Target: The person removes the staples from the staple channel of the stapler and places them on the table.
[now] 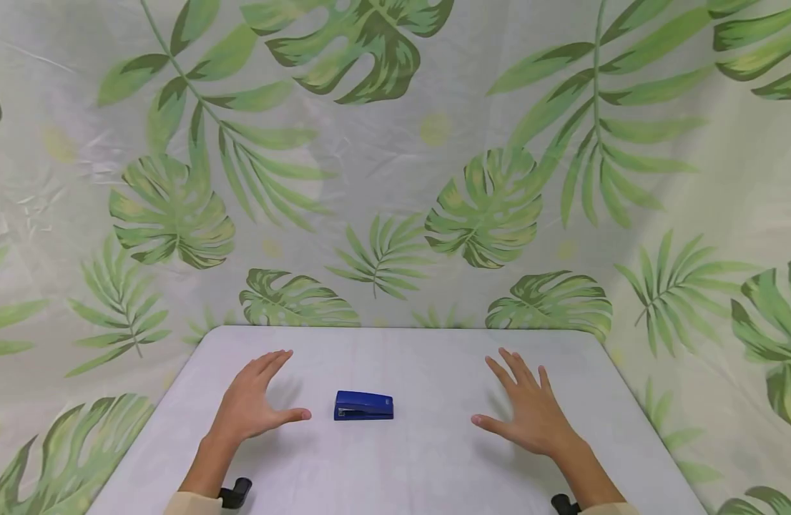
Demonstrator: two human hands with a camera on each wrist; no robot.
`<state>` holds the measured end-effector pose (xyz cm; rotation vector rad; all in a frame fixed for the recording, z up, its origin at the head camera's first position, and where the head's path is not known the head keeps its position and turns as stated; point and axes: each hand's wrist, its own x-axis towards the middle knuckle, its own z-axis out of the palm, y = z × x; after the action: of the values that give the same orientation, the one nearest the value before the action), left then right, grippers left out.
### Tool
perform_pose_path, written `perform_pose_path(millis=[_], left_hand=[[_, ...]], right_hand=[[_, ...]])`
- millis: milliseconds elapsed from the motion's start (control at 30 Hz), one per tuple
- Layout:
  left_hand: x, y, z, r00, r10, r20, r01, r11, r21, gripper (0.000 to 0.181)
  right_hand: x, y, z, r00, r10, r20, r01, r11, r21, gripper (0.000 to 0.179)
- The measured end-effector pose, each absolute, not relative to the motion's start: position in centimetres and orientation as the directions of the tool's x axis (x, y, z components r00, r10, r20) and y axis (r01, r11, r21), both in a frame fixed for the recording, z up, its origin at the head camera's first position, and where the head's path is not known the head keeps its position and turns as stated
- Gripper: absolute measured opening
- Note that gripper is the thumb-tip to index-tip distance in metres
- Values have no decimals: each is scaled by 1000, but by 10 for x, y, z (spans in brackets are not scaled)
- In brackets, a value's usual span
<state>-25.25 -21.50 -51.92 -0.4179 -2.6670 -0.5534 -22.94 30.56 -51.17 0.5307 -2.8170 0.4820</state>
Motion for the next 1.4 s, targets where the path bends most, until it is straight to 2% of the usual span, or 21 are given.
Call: perform_pose_path(millis=[467, 700, 1100, 1400], left_hand=[[-263, -185, -535, -896, 239, 373, 378, 853, 361, 120], [-268, -171, -543, -913, 250, 321, 366, 851, 378, 122], [-269, -160, -553, -880, 267, 394, 417, 832, 367, 113], [-274, -148, -557, -897, 289, 335, 406, 838, 365, 115]], right_hand=[[-246, 258, -517, -880, -341, 330, -441, 844, -306, 101], [-253, 237, -519, -884, -351, 309, -446, 833, -328, 101], [-262, 196, -527, -869, -394, 298, -484, 802, -350, 101], [-268, 161, -527, -860, -444, 252, -509, 774, -377, 103]])
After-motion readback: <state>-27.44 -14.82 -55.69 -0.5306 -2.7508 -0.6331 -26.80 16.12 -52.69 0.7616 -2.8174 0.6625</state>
